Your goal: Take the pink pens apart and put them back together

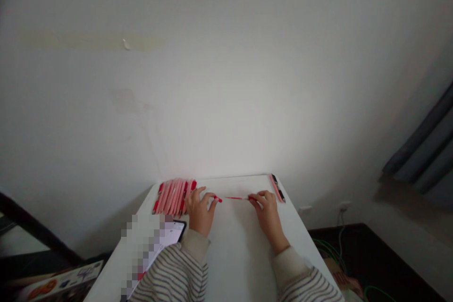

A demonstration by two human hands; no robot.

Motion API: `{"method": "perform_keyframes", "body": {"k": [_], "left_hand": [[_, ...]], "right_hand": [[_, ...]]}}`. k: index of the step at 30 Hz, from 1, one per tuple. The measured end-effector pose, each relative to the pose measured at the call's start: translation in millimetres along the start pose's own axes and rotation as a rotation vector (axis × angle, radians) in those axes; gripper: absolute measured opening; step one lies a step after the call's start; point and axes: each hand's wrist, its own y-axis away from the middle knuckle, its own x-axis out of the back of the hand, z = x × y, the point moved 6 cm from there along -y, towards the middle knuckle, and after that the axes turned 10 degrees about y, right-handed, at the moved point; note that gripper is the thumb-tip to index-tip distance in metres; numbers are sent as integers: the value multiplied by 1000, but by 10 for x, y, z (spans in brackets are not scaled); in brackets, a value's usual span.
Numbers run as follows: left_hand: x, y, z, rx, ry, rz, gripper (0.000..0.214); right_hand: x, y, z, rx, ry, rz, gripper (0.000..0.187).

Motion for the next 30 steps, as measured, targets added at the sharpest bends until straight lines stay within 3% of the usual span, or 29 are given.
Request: {"method": "perform_keyframes", "body": {"k": [4, 30], "left_hand": [[53, -17, -33, 49, 13, 66, 17], [64, -12, 26, 54, 36, 83, 28]], "right_hand": [[2, 0, -1, -3, -1, -2, 38], [16, -12, -83, 23, -64, -25, 32]]}}
